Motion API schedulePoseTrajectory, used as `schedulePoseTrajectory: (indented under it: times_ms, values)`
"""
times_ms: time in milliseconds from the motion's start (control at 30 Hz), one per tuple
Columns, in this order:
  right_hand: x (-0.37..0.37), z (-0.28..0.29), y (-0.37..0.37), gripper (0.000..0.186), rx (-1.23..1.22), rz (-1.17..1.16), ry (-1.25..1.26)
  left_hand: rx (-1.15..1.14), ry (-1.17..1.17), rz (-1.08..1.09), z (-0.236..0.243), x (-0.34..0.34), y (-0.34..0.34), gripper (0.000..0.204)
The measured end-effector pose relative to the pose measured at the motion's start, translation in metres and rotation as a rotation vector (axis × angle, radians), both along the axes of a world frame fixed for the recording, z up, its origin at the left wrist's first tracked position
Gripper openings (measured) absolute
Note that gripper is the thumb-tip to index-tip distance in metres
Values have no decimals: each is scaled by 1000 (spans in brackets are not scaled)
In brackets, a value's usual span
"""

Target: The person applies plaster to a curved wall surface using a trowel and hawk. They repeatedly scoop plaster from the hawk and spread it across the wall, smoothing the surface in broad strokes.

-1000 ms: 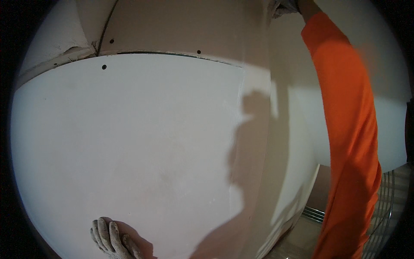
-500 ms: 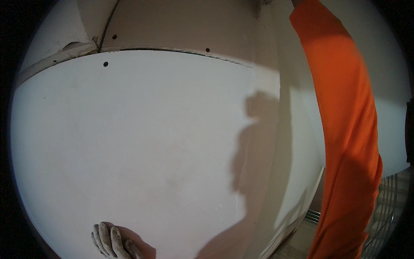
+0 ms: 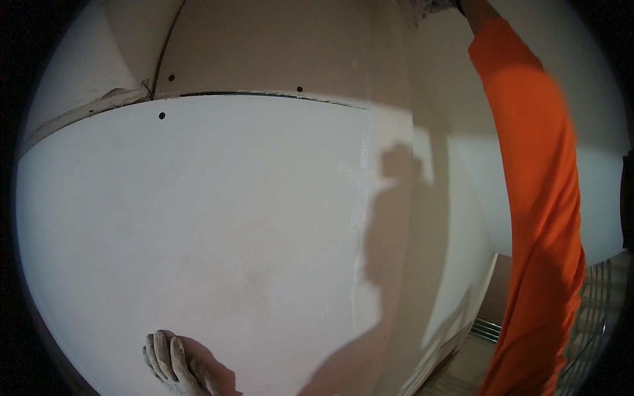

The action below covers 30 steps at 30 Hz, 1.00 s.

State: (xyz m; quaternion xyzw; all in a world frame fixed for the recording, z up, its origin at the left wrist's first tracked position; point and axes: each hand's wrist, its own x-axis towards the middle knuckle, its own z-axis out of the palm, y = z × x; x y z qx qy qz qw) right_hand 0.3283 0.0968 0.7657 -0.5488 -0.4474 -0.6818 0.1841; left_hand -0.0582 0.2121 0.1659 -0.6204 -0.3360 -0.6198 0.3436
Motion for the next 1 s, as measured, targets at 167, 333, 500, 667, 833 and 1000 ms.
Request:
schedulePoseTrajectory:
  times_ms: [167, 333, 500, 667, 833, 1000]
  values:
    - [0, 2, -1, 47, 5, 8, 0, 32, 3, 19, 2, 0, 1, 40]
    - [-3, 7, 3, 46, 13, 10, -4, 20, 0, 30, 1, 2, 0, 40]
    - [-5, 8, 0, 46, 20, 8, -6, 39, 1, 12, 1, 0, 2, 40]
    - [-3, 6, 1, 46, 22, -4, -3, 39, 7, 20, 1, 0, 3, 40]
    - [-3, 3, 3, 45, 21, -4, 1, 45, 15, 9, 0, -3, 5, 39]
    - [-2, 6, 3, 45, 35, -1, -1, 35, 12, 11, 0, -3, 5, 39]
